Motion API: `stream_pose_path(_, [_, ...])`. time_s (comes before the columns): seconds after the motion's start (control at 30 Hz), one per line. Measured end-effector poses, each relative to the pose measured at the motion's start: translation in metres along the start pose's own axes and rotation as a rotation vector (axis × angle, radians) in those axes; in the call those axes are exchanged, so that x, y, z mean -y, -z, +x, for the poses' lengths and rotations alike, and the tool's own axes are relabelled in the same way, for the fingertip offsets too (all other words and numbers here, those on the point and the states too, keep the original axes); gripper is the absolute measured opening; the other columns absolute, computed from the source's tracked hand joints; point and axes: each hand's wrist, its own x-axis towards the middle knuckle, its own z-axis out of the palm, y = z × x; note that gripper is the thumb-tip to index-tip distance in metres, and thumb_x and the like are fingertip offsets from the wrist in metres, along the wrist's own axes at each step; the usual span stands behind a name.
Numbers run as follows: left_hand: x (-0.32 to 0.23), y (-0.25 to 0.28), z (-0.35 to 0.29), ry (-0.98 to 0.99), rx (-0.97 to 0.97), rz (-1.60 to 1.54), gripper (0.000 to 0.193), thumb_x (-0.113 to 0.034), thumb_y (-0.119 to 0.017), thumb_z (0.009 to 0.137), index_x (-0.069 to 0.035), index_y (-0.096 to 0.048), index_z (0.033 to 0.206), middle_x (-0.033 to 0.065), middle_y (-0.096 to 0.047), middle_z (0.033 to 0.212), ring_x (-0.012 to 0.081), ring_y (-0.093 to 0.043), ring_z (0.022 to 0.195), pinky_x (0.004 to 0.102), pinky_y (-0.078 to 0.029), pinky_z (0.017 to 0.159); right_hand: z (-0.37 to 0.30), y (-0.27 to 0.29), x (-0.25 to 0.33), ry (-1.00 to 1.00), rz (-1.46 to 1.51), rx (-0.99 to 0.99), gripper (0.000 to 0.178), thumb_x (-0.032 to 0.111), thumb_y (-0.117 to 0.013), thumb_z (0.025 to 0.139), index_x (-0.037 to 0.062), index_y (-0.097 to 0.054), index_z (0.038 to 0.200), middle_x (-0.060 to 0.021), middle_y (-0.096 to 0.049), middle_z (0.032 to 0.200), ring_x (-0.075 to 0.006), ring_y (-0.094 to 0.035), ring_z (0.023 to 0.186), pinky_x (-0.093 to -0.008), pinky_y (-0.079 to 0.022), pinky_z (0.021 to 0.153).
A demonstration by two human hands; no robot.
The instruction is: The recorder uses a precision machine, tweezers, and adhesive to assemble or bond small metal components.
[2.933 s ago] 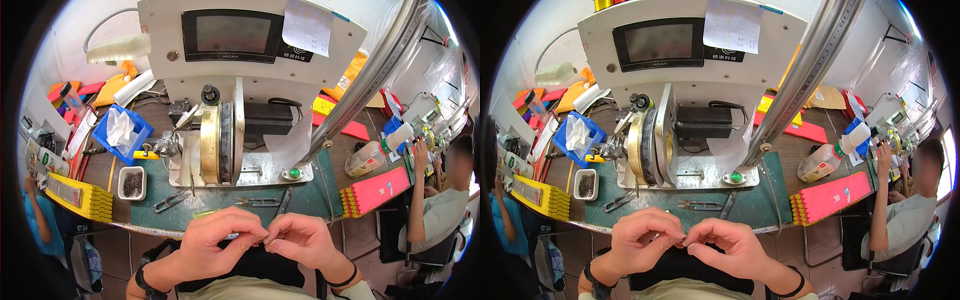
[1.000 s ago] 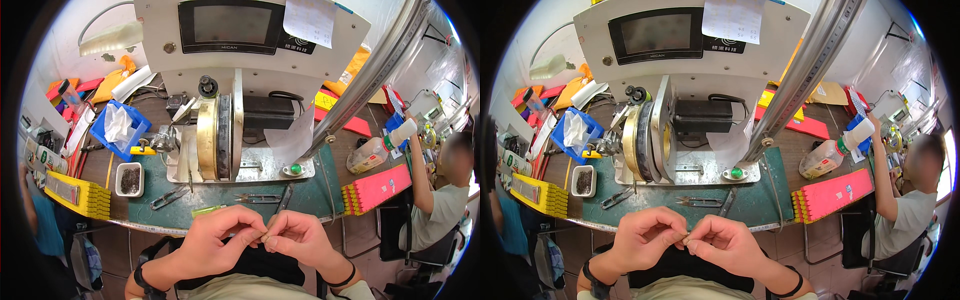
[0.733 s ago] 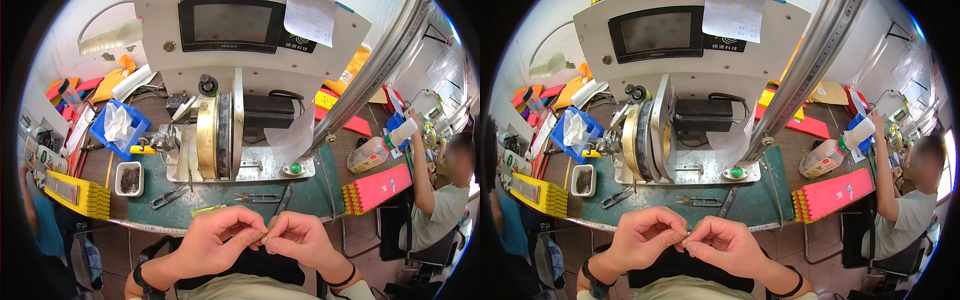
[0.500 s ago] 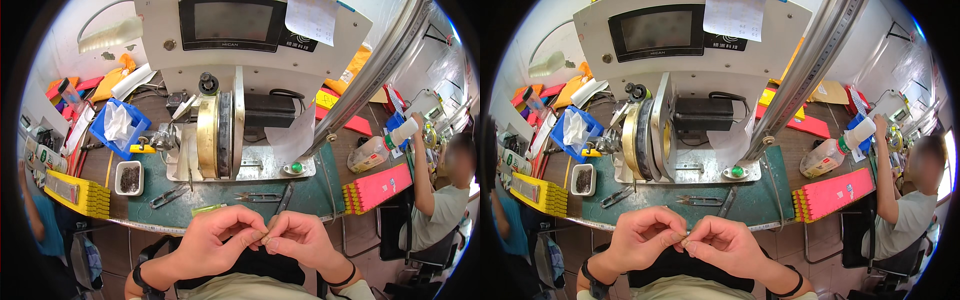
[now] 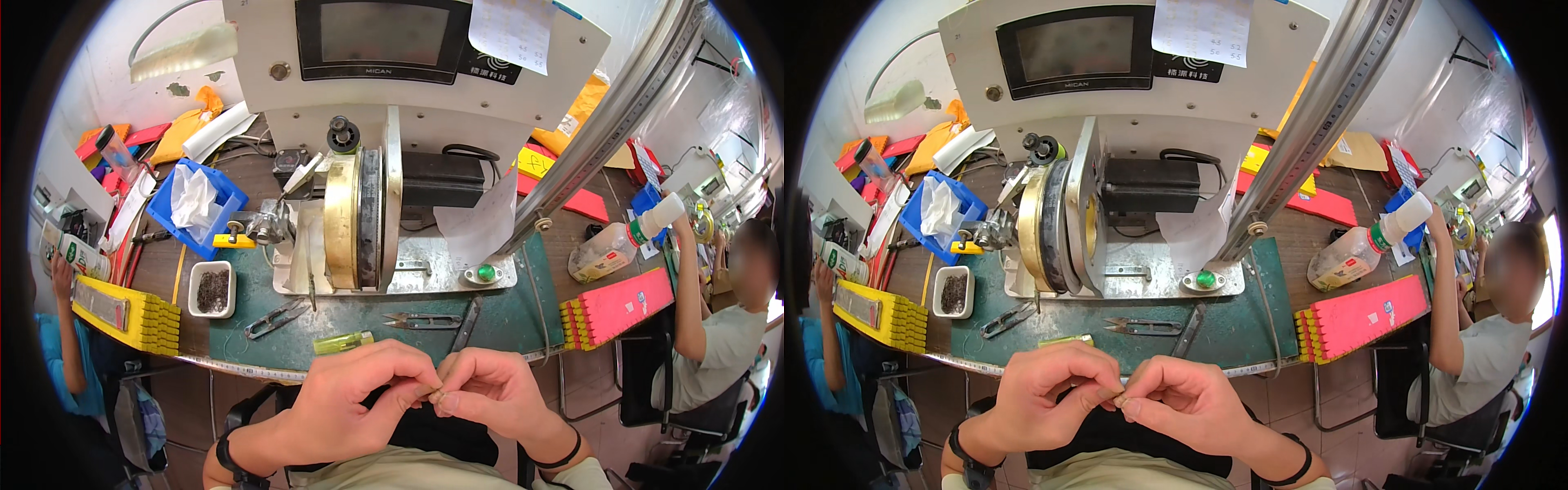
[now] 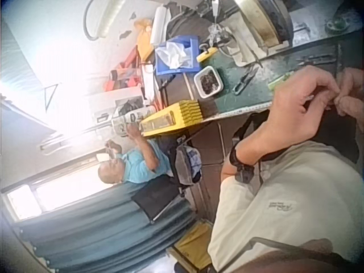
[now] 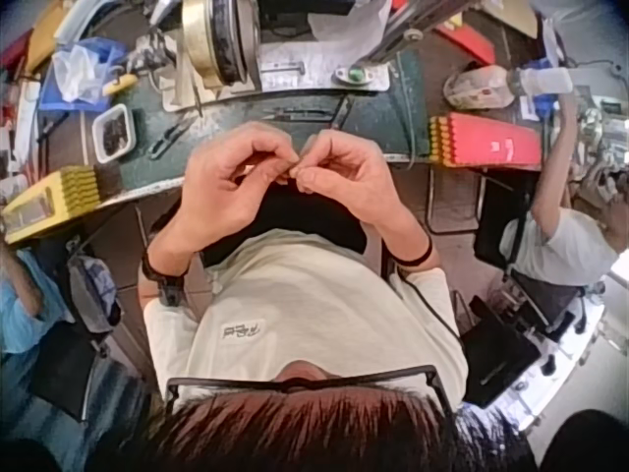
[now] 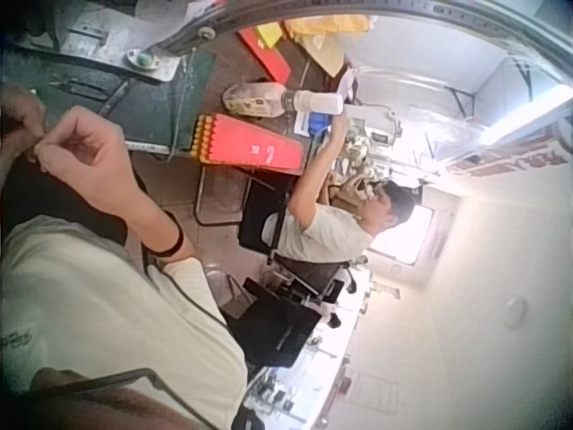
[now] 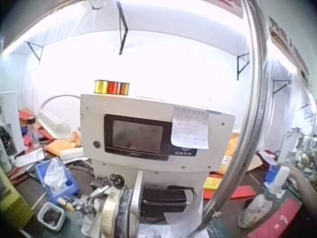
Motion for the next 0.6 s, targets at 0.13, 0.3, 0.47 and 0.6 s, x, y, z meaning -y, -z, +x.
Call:
stream_pose_path(0.13, [-0.0012,0.0009,-0.0007,-0.028,-0.004,0.038,0.012,0.012,-0.065,0.092,0.005,-0.067,0.102,0.0141,-0.069,0.099,0.0169,-0.072,0.082,0.0272,-0.062,0.071,-0.0001,0.0003,0.0008,0.014,-0.005,0.032,0.008,-0.001,-0.065,0.099,-0.0044,-0.066,0.107,-0.0079,-0.067,0.103,-0.0134,-0.064,0.098,-0.0294,-0.052,0.09])
stream_pose_path(0.3, [-0.0037,0.0017,0.0003,-0.041,0.004,0.077,0.014,0.011,-0.068,0.09,0.002,-0.068,0.101,0.0119,-0.072,0.096,0.0171,-0.072,0.08,0.0268,-0.06,0.069,-0.0004,0.001,0.0012,0.001,-0.027,0.039,0.008,-0.002,-0.065,0.099,-0.0047,-0.066,0.107,-0.009,-0.067,0.104,-0.0141,-0.064,0.098,-0.03,-0.051,0.091])
stream_pose_path(0.47, [-0.0056,-0.0015,0.0017,-0.115,-0.037,0.187,0.019,0.011,-0.071,0.086,-0.001,-0.068,0.1,0.0104,-0.072,0.092,0.0201,-0.071,0.078,0.0289,-0.058,0.068,-0.001,0.0003,-0.0013,0.026,-0.045,0.02,0.005,-0.002,-0.064,0.099,-0.0042,-0.065,0.104,-0.008,-0.066,0.102,-0.0138,-0.064,0.096,-0.0294,-0.052,0.088])
stream_pose_path(0.6, [-0.0018,-0.0045,0.0004,-0.159,-0.073,0.221,0.023,0.013,-0.07,0.083,-0.002,-0.068,0.1,0.0101,-0.071,0.091,0.0218,-0.071,0.078,0.0303,-0.057,0.069,0.0001,-0.0001,-0.0024,0.016,-0.045,0.008,0.004,-0.003,-0.064,0.099,-0.0037,-0.065,0.103,-0.0075,-0.066,0.101,-0.0133,-0.063,0.095,-0.0293,-0.052,0.088])
